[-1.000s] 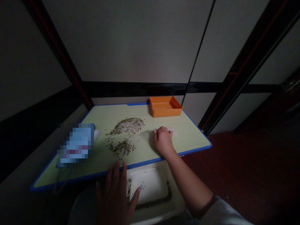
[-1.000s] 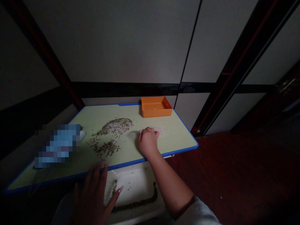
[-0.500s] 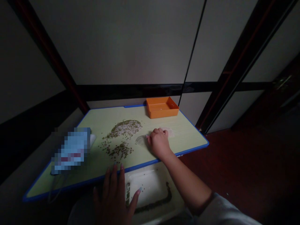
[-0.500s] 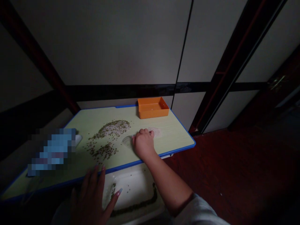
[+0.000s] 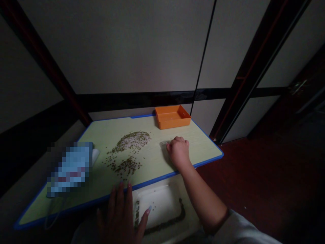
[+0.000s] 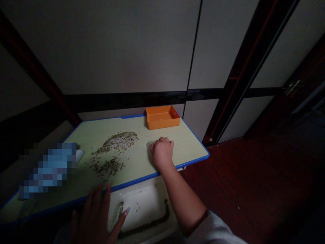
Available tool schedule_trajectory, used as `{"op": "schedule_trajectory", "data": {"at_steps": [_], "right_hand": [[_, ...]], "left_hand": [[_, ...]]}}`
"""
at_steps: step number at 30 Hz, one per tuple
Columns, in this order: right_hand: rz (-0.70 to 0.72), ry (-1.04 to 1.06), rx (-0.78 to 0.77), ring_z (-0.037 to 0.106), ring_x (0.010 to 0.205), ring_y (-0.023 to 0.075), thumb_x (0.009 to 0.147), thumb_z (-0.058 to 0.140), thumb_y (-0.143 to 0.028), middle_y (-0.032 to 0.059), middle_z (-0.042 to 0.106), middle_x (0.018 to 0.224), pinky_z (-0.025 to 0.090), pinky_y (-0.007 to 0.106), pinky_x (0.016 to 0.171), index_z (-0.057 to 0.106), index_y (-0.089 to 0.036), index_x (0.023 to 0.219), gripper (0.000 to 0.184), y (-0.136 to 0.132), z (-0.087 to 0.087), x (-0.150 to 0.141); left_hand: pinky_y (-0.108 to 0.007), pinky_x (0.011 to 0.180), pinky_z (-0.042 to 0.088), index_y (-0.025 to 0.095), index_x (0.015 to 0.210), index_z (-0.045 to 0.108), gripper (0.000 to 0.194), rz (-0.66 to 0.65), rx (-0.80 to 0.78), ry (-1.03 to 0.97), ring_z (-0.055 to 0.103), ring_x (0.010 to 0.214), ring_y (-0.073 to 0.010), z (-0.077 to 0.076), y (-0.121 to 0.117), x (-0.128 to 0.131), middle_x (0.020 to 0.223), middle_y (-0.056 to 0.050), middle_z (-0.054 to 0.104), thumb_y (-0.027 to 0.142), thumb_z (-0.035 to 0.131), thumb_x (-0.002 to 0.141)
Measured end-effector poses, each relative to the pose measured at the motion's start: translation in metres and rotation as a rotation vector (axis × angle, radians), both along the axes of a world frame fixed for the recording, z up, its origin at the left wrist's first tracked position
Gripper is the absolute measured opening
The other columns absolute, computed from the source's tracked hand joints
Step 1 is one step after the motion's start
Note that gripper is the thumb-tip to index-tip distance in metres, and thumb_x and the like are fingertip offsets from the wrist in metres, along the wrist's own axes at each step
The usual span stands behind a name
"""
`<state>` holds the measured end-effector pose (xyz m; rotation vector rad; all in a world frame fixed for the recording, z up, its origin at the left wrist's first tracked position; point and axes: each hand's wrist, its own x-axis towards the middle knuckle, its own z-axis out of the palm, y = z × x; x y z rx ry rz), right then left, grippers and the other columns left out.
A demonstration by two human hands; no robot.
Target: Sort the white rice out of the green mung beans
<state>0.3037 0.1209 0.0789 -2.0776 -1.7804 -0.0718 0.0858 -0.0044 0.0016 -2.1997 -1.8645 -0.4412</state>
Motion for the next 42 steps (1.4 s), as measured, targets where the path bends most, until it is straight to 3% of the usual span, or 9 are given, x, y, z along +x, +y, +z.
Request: {"op": "schedule_trajectory", "data": {"at_steps": [9,16,19,33,42], "right_hand": [[-0.167,-0.002,0.052,0.052,0.100,0.0262,0.091,0.050,-0.031,0.0135,0.066,0.100,0.031,0.036,0.078,0.071,-0.013,0.086,0.028,-0.001,0.000,0.022],[-0.152,0.064,0.193,0.051,0.096,0.0242,0.095,0.047,-0.031,0.0113,0.065,0.097,0.030,0.035,0.076,0.069,-0.015,0.084,0.029,0.000,-0.001,0.020],[-0.078,0.046,0.245,0.049,0.096,0.0237,0.096,0.047,-0.033,0.0096,0.063,0.096,0.029,0.035,0.077,0.068,-0.017,0.084,0.029,-0.001,-0.003,0.012],[0.339,-0.073,0.191,0.046,0.098,0.0229,0.094,0.052,-0.040,0.0078,0.062,0.099,0.029,0.036,0.079,0.069,-0.019,0.084,0.029,0.000,-0.007,-0.031],[0.453,0.019,0.193,0.047,0.096,0.0200,0.094,0.054,-0.038,0.0046,0.062,0.095,0.027,0.034,0.078,0.069,-0.021,0.085,0.025,0.001,-0.009,-0.036]], "left_hand": [[-0.064,0.112,0.023,0.014,0.147,0.025,0.069,0.028,-0.027,-0.014,0.020,0.146,-0.0311,0.002,-0.001,0.001,0.157,-0.016,0.026,0.047,0.033,0.087],[-0.065,0.111,0.024,0.015,0.148,0.021,0.069,0.010,0.021,-0.021,0.019,0.147,-0.0311,-0.001,-0.001,0.002,0.157,-0.017,0.026,0.045,0.035,0.087],[-0.065,0.111,0.023,0.015,0.148,0.019,0.070,0.000,0.025,-0.027,0.018,0.147,-0.0310,-0.001,-0.001,0.001,0.157,-0.016,0.026,0.045,0.036,0.087],[-0.066,0.108,0.027,0.015,0.148,0.020,0.070,-0.020,0.047,-0.020,0.019,0.147,-0.0313,-0.001,0.000,0.003,0.157,-0.017,0.028,0.044,0.038,0.087],[-0.066,0.108,0.026,0.016,0.148,0.020,0.068,0.001,0.025,-0.034,0.018,0.147,-0.0302,0.001,-0.001,0.004,0.157,-0.016,0.028,0.043,0.038,0.087]]}}
